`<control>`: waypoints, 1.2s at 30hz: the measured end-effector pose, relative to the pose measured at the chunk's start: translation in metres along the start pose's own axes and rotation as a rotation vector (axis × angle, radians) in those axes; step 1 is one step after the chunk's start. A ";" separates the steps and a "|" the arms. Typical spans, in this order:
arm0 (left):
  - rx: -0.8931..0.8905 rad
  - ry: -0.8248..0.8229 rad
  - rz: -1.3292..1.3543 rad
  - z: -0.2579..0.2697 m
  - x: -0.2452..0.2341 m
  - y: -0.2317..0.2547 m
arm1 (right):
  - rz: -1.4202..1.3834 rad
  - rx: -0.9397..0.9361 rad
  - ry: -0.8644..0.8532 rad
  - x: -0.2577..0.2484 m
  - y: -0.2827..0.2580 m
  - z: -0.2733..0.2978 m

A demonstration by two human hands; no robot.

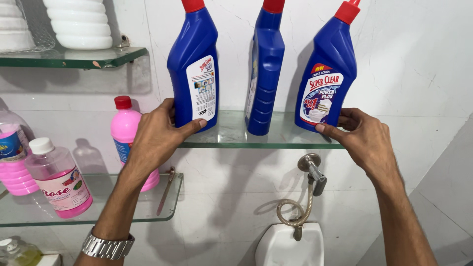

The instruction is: The person carries two large cleaning bottles into a bathroom and places them on a glass shelf. They then rearrange several other cleaning bottles on the shelves, aligning them neatly. Finally, the person washes their hands at the sink.

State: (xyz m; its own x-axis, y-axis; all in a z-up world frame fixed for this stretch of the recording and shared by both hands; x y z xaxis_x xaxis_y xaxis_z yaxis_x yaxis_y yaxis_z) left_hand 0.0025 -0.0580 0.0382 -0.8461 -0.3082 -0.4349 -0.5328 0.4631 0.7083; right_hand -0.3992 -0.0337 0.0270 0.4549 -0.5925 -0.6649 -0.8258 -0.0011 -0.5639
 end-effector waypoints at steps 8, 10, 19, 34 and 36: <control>-0.008 -0.005 0.011 0.001 0.001 -0.002 | 0.000 -0.010 0.015 0.001 0.002 0.002; -0.014 -0.003 0.002 0.001 0.000 -0.003 | 0.002 -0.010 0.015 0.001 0.001 0.003; -0.023 -0.022 0.031 0.000 0.002 -0.005 | -0.004 0.001 0.014 0.001 0.002 0.002; 0.016 0.016 0.002 0.006 -0.002 0.009 | 0.090 0.011 -0.008 0.003 0.001 0.005; 0.026 0.013 0.014 0.005 -0.003 0.010 | 0.078 0.021 -0.012 0.002 0.000 0.004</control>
State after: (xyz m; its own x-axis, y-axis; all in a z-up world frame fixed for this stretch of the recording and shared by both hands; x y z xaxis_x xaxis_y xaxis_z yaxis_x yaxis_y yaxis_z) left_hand 0.0000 -0.0482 0.0435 -0.8530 -0.3126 -0.4179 -0.5217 0.4888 0.6992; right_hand -0.3965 -0.0314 0.0235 0.3938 -0.5802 -0.7130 -0.8517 0.0614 -0.5204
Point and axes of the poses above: each hand's wrist, its own z-axis away from the middle knuckle, its own x-axis out of the palm, y = z × x, the point moved 7 cm from there along -z, towards the middle knuckle, and after that the axes turned 11 degrees about z, right-handed, at the moved point
